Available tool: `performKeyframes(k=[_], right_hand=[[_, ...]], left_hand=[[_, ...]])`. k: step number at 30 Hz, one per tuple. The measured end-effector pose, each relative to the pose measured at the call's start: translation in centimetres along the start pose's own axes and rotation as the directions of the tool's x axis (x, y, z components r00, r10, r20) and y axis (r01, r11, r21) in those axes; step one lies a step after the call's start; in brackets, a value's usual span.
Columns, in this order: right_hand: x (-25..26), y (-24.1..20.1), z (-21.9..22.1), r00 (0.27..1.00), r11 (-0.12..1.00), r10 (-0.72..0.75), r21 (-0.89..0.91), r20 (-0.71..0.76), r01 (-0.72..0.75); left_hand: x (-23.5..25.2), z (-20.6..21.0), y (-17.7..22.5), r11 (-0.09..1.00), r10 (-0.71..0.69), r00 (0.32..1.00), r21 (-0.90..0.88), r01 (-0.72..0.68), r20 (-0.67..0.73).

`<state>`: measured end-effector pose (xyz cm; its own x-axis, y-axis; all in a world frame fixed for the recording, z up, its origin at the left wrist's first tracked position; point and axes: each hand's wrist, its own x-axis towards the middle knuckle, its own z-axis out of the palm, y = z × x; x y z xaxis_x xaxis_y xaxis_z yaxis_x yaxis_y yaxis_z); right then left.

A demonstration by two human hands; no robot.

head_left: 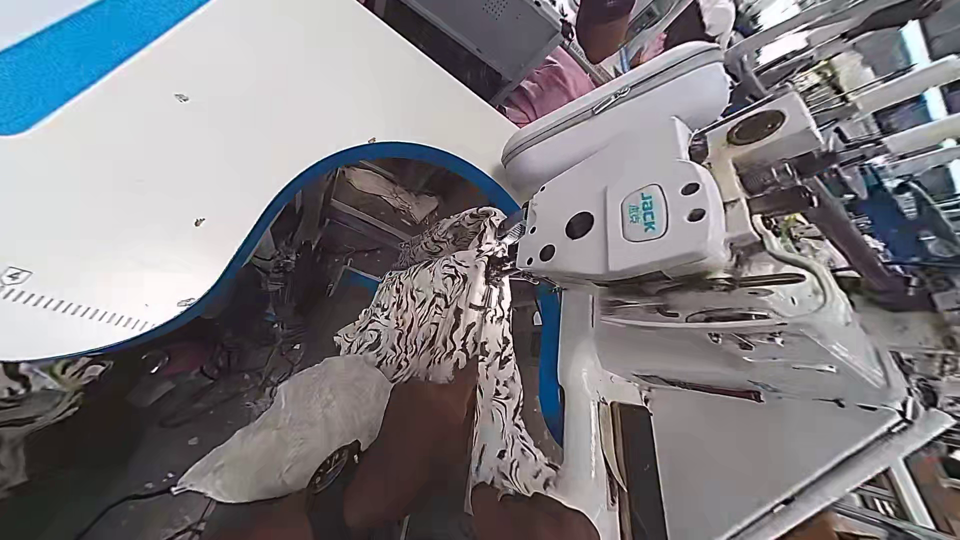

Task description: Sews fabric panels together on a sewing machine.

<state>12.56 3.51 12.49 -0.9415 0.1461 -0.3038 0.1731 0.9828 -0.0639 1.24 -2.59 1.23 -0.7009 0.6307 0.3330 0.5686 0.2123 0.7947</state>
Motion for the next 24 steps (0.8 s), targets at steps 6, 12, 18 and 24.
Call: performKeyframes(k=[6, 12, 18, 24], right_hand=[[0.5, -0.9, 0.3, 0.988, 0.986, 0.125, -0.101, -0.093, -0.134], [1.6, -0.7, 2.2, 0.953, 0.964, 0.104, -0.207, -0.285, -0.167], [1.9, -1.1, 1.8, 0.951, 0.964, 0.101, -0.209, -0.292, -0.167], [2.8, -0.2, 2.1, 0.933, 0.975, 0.064, -0.178, -0.355, -0.135]], left_hand=[[-0.1, -1.7, -0.1, 0.995, 0.063, 0.968, 0.053, -0.078, 0.242], [0.7, -3.2, -0.7, 0.995, 0.078, 0.889, -0.093, -0.040, 0.450], [-0.1, -3.4, -2.0, 0.969, 0.133, 0.883, -0.248, -0.020, 0.450], [-1.2, -2.9, -1.9, 0.966, 0.121, 0.934, -0.257, -0.032, 0.337]])
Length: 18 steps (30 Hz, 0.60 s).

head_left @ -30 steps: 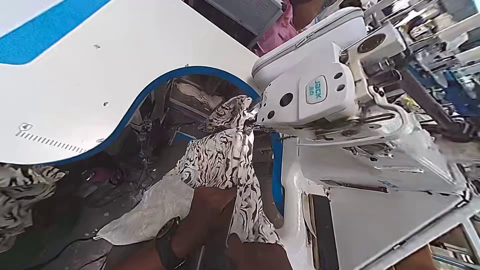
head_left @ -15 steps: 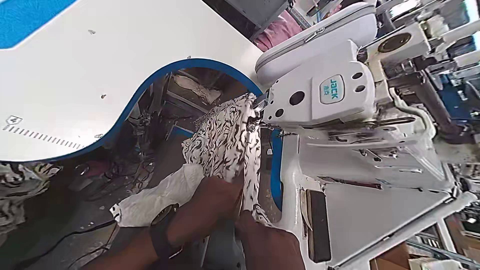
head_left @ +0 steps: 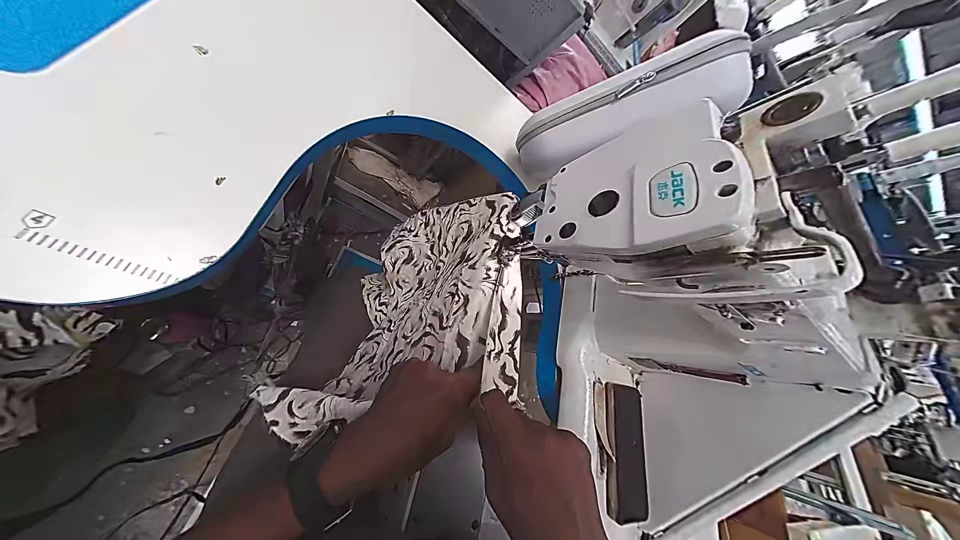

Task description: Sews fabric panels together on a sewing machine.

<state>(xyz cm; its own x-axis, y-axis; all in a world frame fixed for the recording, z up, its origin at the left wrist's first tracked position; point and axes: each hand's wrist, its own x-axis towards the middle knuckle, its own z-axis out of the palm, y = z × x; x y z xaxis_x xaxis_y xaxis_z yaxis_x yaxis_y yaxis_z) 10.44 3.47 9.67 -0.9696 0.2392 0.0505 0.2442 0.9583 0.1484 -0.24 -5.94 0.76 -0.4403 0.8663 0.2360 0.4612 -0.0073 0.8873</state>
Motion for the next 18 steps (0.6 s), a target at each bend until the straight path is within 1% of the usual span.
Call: performKeyframes(k=[3, 6, 8, 9, 10, 11, 12, 13, 14, 15, 16, 17, 18], right_hand=[[0.8, 0.4, 0.5, 0.998, 0.999, -0.027, -0.022, -0.049, 0.026], [1.6, 1.0, 1.4, 0.992, 0.999, -0.038, -0.029, -0.118, 0.035], [1.5, 2.3, 1.4, 0.988, 0.997, -0.015, 0.072, -0.151, 0.026], [1.1, 3.6, 0.7, 0.987, 0.991, 0.013, 0.133, -0.159, 0.008], [0.8, 5.2, -0.1, 0.982, 0.983, 0.058, 0.184, -0.179, -0.025], [0.5, 6.8, -0.7, 0.968, 0.970, 0.118, 0.235, -0.220, -0.065], [0.4, 8.1, -0.8, 0.951, 0.951, 0.171, 0.294, -0.257, -0.092], [0.1, 8.9, -0.8, 0.940, 0.927, 0.220, 0.356, -0.261, -0.118], [-0.2, 9.3, -0.7, 0.928, 0.909, 0.261, 0.391, -0.265, -0.143], [-0.4, 9.3, -0.6, 0.913, 0.908, 0.287, 0.385, -0.290, -0.163], [-0.6, 9.2, -0.3, 0.900, 0.923, 0.290, 0.343, -0.326, -0.173], [-1.1, 9.1, 0.2, 0.892, 0.937, 0.277, 0.305, -0.356, -0.169], [-1.9, 9.1, 1.1, 0.892, 0.947, 0.253, 0.283, -0.375, -0.150]], left_hand=[[1.5, -0.1, -0.9, 0.991, 0.007, 1.000, -0.137, -0.006, 0.005], [3.1, -0.4, -1.1, 0.977, -0.045, 0.998, -0.205, 0.053, 0.045], [3.2, -0.1, -0.7, 0.979, -0.099, 0.995, -0.181, 0.094, -0.021], [3.2, -0.2, -0.1, 0.979, -0.149, 0.987, -0.152, 0.138, -0.061], [3.4, 0.0, 0.8, 0.982, -0.179, 0.978, -0.086, 0.171, -0.107], [4.1, 0.1, 1.5, 0.984, -0.174, 0.977, 0.016, 0.178, -0.126], [5.5, 0.1, 2.3, 0.974, -0.184, 0.982, 0.124, 0.189, -0.052], [7.0, 0.3, 3.3, 0.956, -0.231, 0.966, 0.210, 0.204, 0.118], [8.7, 0.7, 4.1, 0.940, -0.257, 0.934, 0.290, 0.182, 0.247], [10.1, 0.9, 4.9, 0.927, -0.273, 0.903, 0.342, 0.154, 0.333], [10.8, 0.7, 5.7, 0.918, -0.292, 0.878, 0.367, 0.146, 0.380], [10.3, 0.6, 6.3, 0.915, -0.307, 0.877, 0.367, 0.166, 0.370], [9.0, 0.8, 6.4, 0.912, -0.326, 0.896, 0.349, 0.214, 0.303]])
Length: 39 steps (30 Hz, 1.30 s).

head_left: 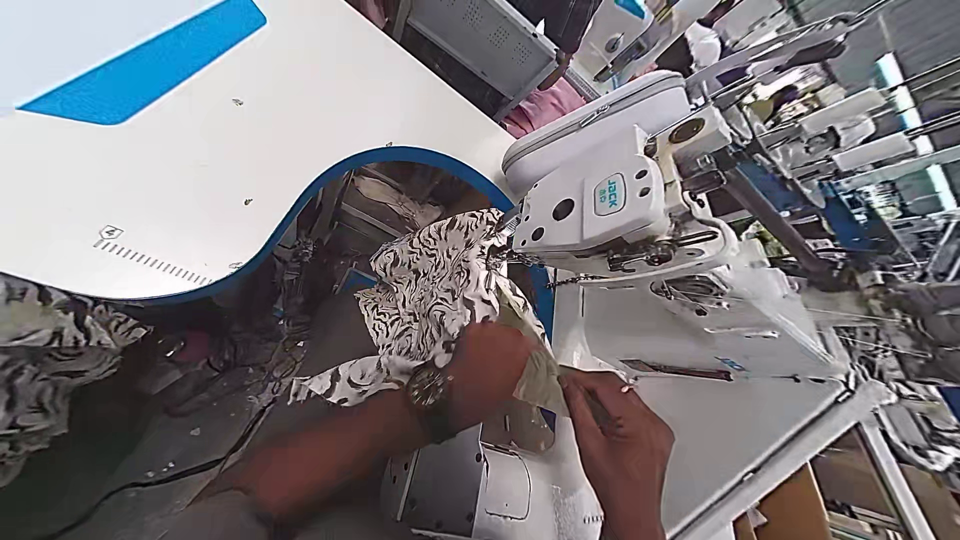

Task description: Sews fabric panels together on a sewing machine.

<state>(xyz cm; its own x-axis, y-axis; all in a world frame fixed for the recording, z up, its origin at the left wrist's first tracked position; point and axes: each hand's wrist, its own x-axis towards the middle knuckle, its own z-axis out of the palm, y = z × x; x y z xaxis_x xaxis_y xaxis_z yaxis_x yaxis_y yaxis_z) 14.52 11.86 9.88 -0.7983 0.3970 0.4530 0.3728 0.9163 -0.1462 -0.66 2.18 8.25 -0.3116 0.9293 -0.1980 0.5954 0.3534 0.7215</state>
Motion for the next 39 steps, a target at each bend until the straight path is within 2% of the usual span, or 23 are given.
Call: performKeyframes(k=[1, 2, 3, 4, 6, 7, 9, 11, 14, 18, 20, 22, 24, 25, 26, 29, 32, 34, 39], right_hand=[[-1.3, 0.3, 0.7, 0.999, 0.999, -0.032, 0.009, -0.001, 0.032], [-2.4, 0.4, 1.6, 0.998, 0.997, -0.066, 0.028, -0.003, 0.066], [-3.3, 0.1, 2.6, 0.995, 0.995, -0.095, 0.041, -0.012, 0.096], [-4.0, -0.5, 3.3, 0.992, 0.991, -0.121, 0.047, -0.024, 0.122], [-4.1, -2.5, 3.8, 0.981, 0.980, -0.185, 0.057, -0.063, 0.188], [-3.9, -3.8, 3.8, 0.973, 0.974, -0.213, 0.060, -0.092, 0.219], [-4.0, -6.0, 4.2, 0.954, 0.955, -0.269, 0.095, -0.131, 0.282], [-4.2, -6.7, 4.7, 0.936, 0.930, -0.325, 0.136, -0.135, 0.343], [-3.8, -6.5, 5.1, 0.925, 0.917, -0.366, 0.129, -0.106, 0.378], [-2.2, -6.0, 5.5, 0.927, 0.914, -0.365, 0.156, -0.086, 0.375], [-1.7, -5.8, 5.6, 0.955, 0.936, -0.283, 0.190, -0.088, 0.295], [-2.1, -5.7, 5.1, 0.997, 0.964, -0.055, 0.258, -0.054, 0.067], [-2.5, -5.2, 4.6, 0.979, 0.895, 0.205, 0.402, 0.021, -0.196], [-2.7, -4.8, 4.5, 0.961, 0.849, 0.275, 0.463, 0.027, -0.256], [-3.0, -4.6, 4.4, 0.961, 0.844, 0.278, 0.477, 0.005, -0.247], [-3.5, -5.6, 4.6, 0.994, 0.954, 0.025, 0.299, -0.110, 0.009], [-3.5, -6.3, 5.1, 0.976, 0.970, -0.166, 0.154, -0.144, 0.188], [-3.4, -6.1, 5.2, 0.970, 0.963, -0.199, 0.158, -0.136, 0.220], [-1.8, -5.8, 5.9, 0.973, 0.960, -0.177, 0.193, -0.149, 0.204]], left_hand=[[-1.4, 1.1, -0.6, 0.999, -0.047, 0.992, -0.029, 0.044, -0.119], [-2.7, 2.4, -1.6, 0.996, -0.080, 0.952, -0.048, 0.069, -0.295], [-3.6, 3.6, -2.6, 0.995, -0.092, 0.878, -0.067, 0.069, -0.469], [-4.2, 4.4, -3.5, 0.995, -0.091, 0.818, -0.090, 0.048, -0.568], [-4.1, 5.4, -4.9, 0.998, 0.029, 0.723, -0.027, -0.065, -0.690], [-3.7, 5.4, -5.4, 0.991, 0.115, 0.706, 0.028, -0.133, -0.699], [-3.0, 4.4, -6.1, 0.960, 0.254, 0.743, 0.066, -0.273, -0.619], [-2.5, 3.4, -7.2, 0.909, 0.329, 0.800, -0.062, -0.413, -0.502], [-1.9, 3.4, -8.3, 0.854, 0.359, 0.798, -0.175, -0.490, -0.485], [-1.1, 2.9, -8.3, 0.843, 0.293, 0.819, -0.270, -0.464, -0.494], [-1.2, 3.1, -8.0, 0.872, 0.217, 0.804, -0.260, -0.415, -0.554], [-1.9, 3.9, -7.8, 0.899, 0.149, 0.773, -0.241, -0.365, -0.617], [-2.6, 4.0, -8.0, 0.919, 0.144, 0.744, -0.190, -0.345, -0.652], [-2.8, 4.1, -8.1, 0.923, 0.170, 0.738, -0.157, -0.351, -0.653], [-2.8, 4.1, -8.2, 0.921, 0.212, 0.737, -0.121, -0.371, -0.642], [-1.7, 3.4, -8.5, 0.876, 0.388, 0.742, -0.032, -0.482, -0.546], [-1.4, 2.8, -8.1, 0.873, 0.420, 0.771, -0.018, -0.487, -0.479], [-1.6, 3.2, -7.8, 0.882, 0.369, 0.765, -0.059, -0.467, -0.528], [-0.8, 3.0, -8.0, 0.840, 0.219, 0.816, -0.322, -0.437, -0.535]])
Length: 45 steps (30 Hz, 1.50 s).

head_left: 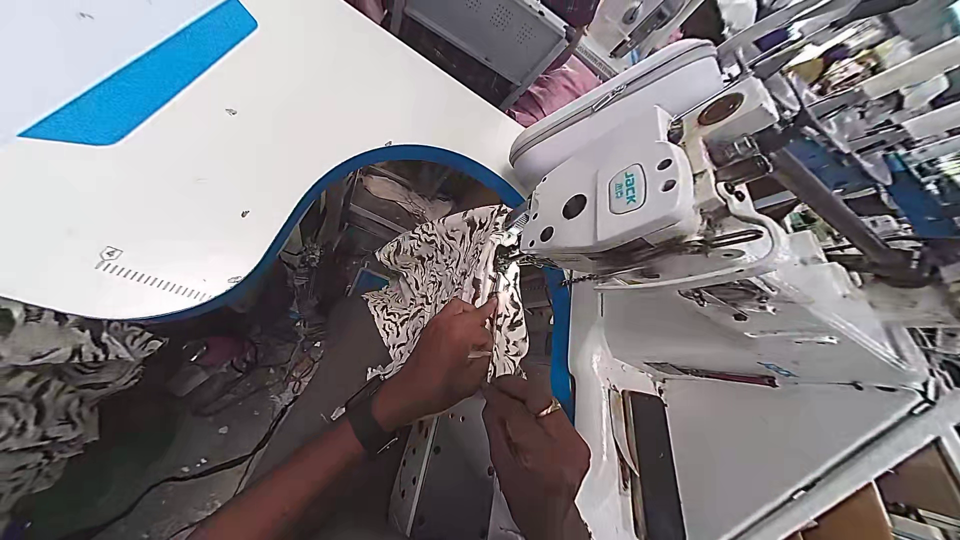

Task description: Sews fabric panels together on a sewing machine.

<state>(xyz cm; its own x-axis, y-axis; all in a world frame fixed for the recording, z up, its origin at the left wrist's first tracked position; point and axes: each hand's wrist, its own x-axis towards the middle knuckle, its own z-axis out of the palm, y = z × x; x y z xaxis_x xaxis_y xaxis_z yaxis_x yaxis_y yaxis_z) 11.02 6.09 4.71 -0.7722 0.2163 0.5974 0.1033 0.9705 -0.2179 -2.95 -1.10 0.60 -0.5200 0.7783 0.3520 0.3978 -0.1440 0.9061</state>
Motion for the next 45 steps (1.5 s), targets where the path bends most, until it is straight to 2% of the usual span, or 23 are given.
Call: performKeyframes(k=[3, 5, 6, 8, 9, 10, 11, 14, 16, 18, 27, 34, 41, 43, 45], right_hand=[[1.0, 0.8, 0.8, 0.998, 0.997, 0.054, 0.064, -0.036, -0.052], [0.8, 1.0, 1.1, 0.984, 0.975, 0.168, 0.154, -0.054, -0.158], [0.3, 1.0, 1.2, 0.962, 0.940, 0.269, 0.227, -0.042, -0.253], [-1.0, 1.0, 1.1, 0.863, 0.783, 0.504, 0.406, 0.033, -0.472], [-1.4, 1.1, 0.8, 0.810, 0.698, 0.583, 0.471, 0.065, -0.539], [-1.6, 1.1, 0.4, 0.799, 0.679, 0.598, 0.492, 0.061, -0.545], [-1.6, 1.1, 0.0, 0.832, 0.726, 0.554, 0.471, 0.033, -0.501], [-1.1, 0.8, 0.0, 0.965, 0.946, 0.253, 0.225, -0.070, -0.232], [-1.2, 0.5, 0.4, 0.991, 0.989, 0.116, 0.098, -0.071, -0.109], [-1.1, 0.8, 0.8, 0.996, 0.997, 0.062, 0.052, -0.062, -0.059], [1.8, 3.5, 3.0, 0.991, 0.992, 0.094, 0.096, -0.097, -0.085], [3.2, 4.5, 4.5, 0.981, 0.976, 0.160, 0.166, -0.105, -0.141], [3.4, 4.3, 4.9, 0.983, 0.982, 0.171, 0.089, -0.067, -0.165], [3.4, 4.6, 5.2, 0.987, 0.987, 0.154, 0.061, -0.052, -0.150], [2.9, 4.4, 5.2, 0.991, 0.991, 0.122, 0.054, -0.050, -0.120]], left_hand=[[0.5, 0.2, 0.2, 0.999, -0.044, 0.997, 0.016, 0.046, -0.065], [0.4, 0.4, 0.4, 0.996, -0.053, 0.993, 0.061, 0.060, -0.107], [0.2, 0.6, 0.3, 0.995, -0.057, 0.991, 0.073, 0.066, -0.123], [-0.2, 0.8, 0.0, 0.994, -0.067, 0.988, 0.077, 0.078, -0.136], [-0.3, 0.9, -0.1, 0.993, -0.061, 0.987, 0.089, 0.075, -0.147], [-0.4, 1.0, 0.0, 0.991, -0.043, 0.984, 0.115, 0.064, -0.175], [-0.7, 1.2, 0.4, 0.986, -0.017, 0.977, 0.159, 0.052, -0.214], [-2.3, 2.6, 1.5, 0.951, 0.060, 0.953, 0.306, 0.036, -0.298], [-3.4, 3.6, 1.7, 0.932, 0.082, 0.947, 0.360, 0.037, -0.310], [-3.8, 3.7, 1.5, 0.912, 0.108, 0.941, 0.409, 0.034, -0.320], [-0.7, 3.7, -0.3, 0.882, 0.208, 0.908, 0.471, -0.014, -0.364], [1.4, 3.7, -1.3, 0.862, 0.212, 0.893, 0.506, 0.020, -0.397], [2.6, 3.6, -1.1, 0.827, 0.201, 0.907, 0.561, 0.046, -0.371], [2.7, 3.5, -1.3, 0.846, 0.193, 0.909, 0.532, 0.037, -0.370], [1.1, 2.8, -1.8, 0.902, 0.154, 0.909, 0.431, 0.031, -0.387]])
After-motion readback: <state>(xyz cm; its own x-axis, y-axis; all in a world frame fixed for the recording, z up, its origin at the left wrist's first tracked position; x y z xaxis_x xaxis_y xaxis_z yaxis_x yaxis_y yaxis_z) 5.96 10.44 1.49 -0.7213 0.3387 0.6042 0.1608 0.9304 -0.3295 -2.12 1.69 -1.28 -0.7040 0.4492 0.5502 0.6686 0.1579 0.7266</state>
